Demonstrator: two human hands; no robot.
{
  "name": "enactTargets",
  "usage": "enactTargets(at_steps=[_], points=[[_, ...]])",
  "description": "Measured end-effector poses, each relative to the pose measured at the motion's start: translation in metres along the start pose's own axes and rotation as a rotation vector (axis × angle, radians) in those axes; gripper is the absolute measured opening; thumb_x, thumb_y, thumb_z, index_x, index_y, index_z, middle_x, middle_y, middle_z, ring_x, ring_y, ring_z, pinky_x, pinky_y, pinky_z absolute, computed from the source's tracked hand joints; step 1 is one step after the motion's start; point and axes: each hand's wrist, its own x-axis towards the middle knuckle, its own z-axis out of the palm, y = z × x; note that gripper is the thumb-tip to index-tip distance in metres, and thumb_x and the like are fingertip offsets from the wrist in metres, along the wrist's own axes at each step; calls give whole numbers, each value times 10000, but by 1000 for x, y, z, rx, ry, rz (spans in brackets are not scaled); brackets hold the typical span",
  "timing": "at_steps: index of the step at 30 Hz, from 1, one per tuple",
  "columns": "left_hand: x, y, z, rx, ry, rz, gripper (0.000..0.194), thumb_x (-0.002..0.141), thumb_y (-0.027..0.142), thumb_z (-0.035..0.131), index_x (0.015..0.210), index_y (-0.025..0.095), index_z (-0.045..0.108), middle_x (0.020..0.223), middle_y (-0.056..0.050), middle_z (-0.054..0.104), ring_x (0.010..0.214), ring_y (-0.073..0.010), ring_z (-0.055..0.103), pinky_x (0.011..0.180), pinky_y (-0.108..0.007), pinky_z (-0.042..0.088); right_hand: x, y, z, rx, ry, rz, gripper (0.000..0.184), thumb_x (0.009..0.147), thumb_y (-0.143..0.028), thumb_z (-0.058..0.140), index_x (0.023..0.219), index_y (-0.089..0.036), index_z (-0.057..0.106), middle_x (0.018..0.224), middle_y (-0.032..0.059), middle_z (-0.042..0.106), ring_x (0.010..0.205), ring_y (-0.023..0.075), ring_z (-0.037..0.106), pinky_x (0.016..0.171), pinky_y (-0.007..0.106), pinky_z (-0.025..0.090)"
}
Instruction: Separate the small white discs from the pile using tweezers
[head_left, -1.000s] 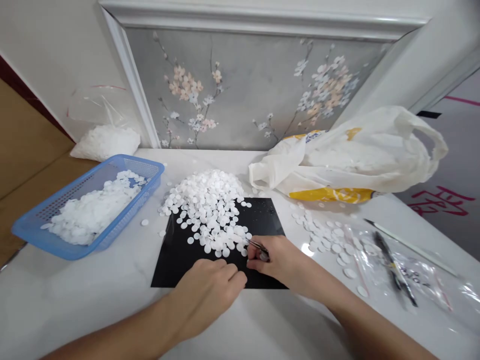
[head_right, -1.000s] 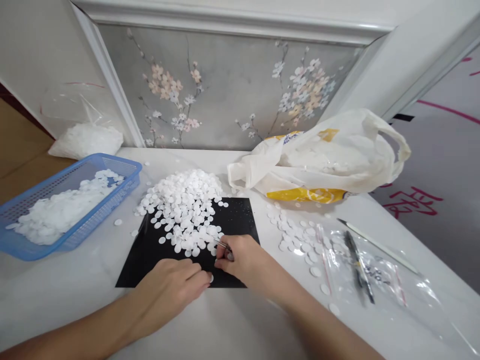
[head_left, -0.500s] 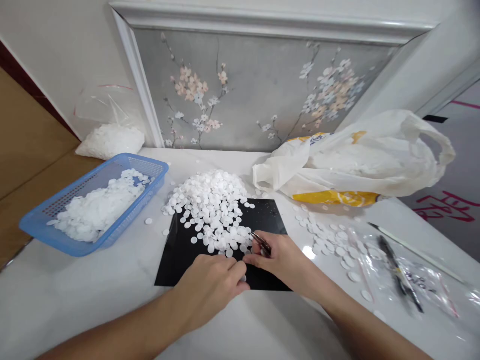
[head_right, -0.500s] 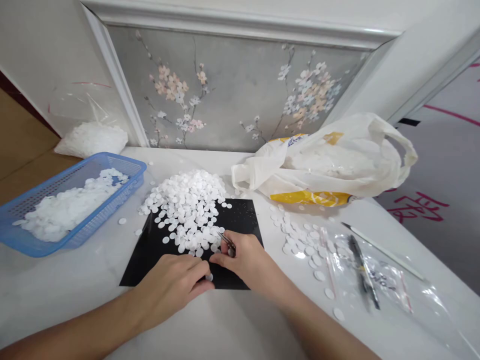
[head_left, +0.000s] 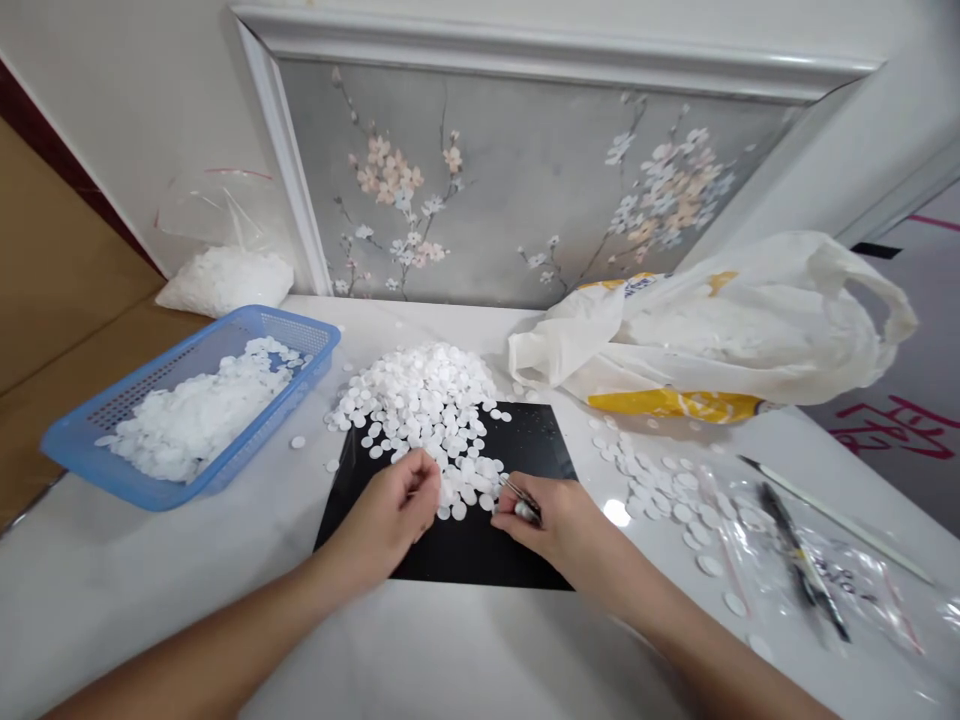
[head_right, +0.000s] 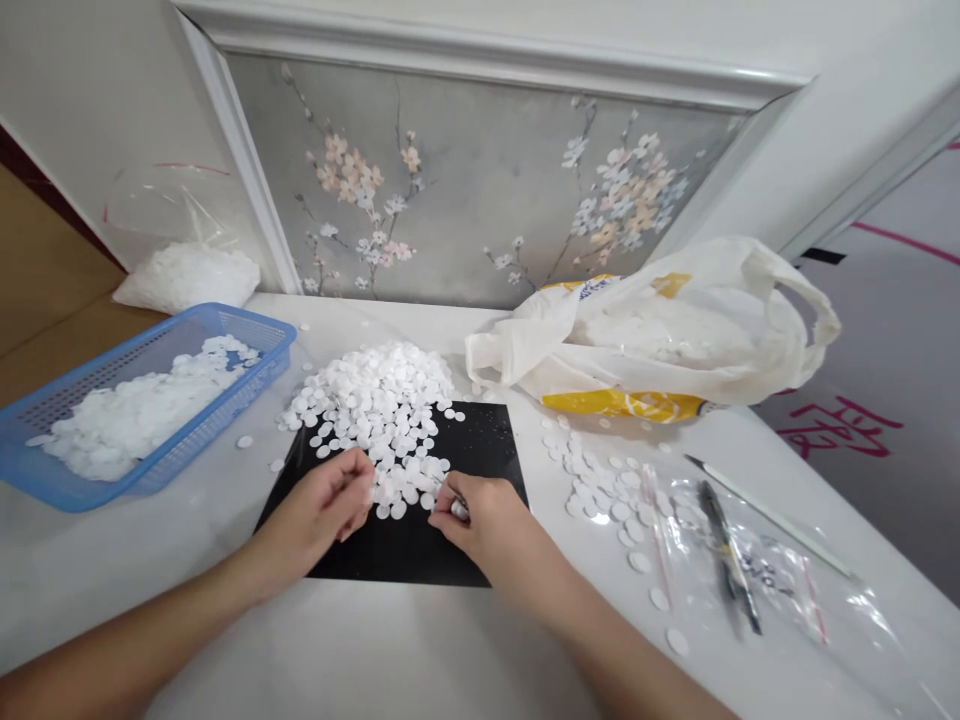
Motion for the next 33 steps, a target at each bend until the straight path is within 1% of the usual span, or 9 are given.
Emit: enactTargets(at_steps=[3,6,8,10,13,15,22,27,33], points=[[3,5,-8,-396,-27,-115,171,831,264,414,676,203,372,596,24,511,515,-96,452,426,-193,227,1,5,-1,22,32,4,95,762,-245,595,727,-236,507,517,-71,431,431,104,341,436,237,238],[5,5,-10,-478,-22,-147,188,798,271,431,636,204,365,560,21,496,467,-94,416,395,-202,155,1,7,-1,34,21,-9,93,755,-249,606,718,-233,523,521,-69,444,430,100,334,436,239,230],[5,3,-8,-293,0,-98,247,814,339,477,624,199,404,532,38,455,455,-87,362,419,-203,191,0,6,-2,46,-7,-1,101,758,-252,598,690,-226,528,521,-65,448,420,94,321,430,241,220],[3,-1,-5,46,19,11,238,799,390,562,665,200,510,522,54,429,476,-93,352,468,-209,241,-1,5,-5,68,-45,-2,98,755,-250,596,679,-221,543,537,-57,474,429,93,335,434,238,229],[1,-10,-1,473,17,170,145,786,386,621,810,243,625,595,37,531,562,-127,457,538,-223,305,-3,4,-11,91,-152,-32,79,744,-240,615,674,-217,590,585,-39,553,489,109,412,467,236,280],[0,-15,1,597,3,235,128,825,370,589,836,249,632,679,13,605,643,-151,526,580,-227,343,-3,5,-12,96,-174,-62,93,775,-256,603,690,-218,607,619,-32,585,539,123,460,502,237,314],[3,-16,2,874,-44,337,190,907,267,477,804,222,631,779,-18,662,713,-163,576,619,-244,345,3,4,-1,18,33,-163,46,823,-245,574,780,-228,568,719,-20,624,612,146,535,582,255,381],[0,-8,2,729,-14,280,166,887,256,490,786,229,619,712,22,639,613,-127,536,579,-234,320,3,0,0,-32,42,-216,166,845,-200,489,690,-210,547,713,15,614,625,156,545,586,269,385],[-2,1,1,443,22,99,191,873,325,478,735,210,545,562,61,457,514,-99,385,500,-226,252,2,4,-8,171,32,-17,124,805,-239,489,684,-211,479,605,-42,519,533,107,421,501,234,310]])
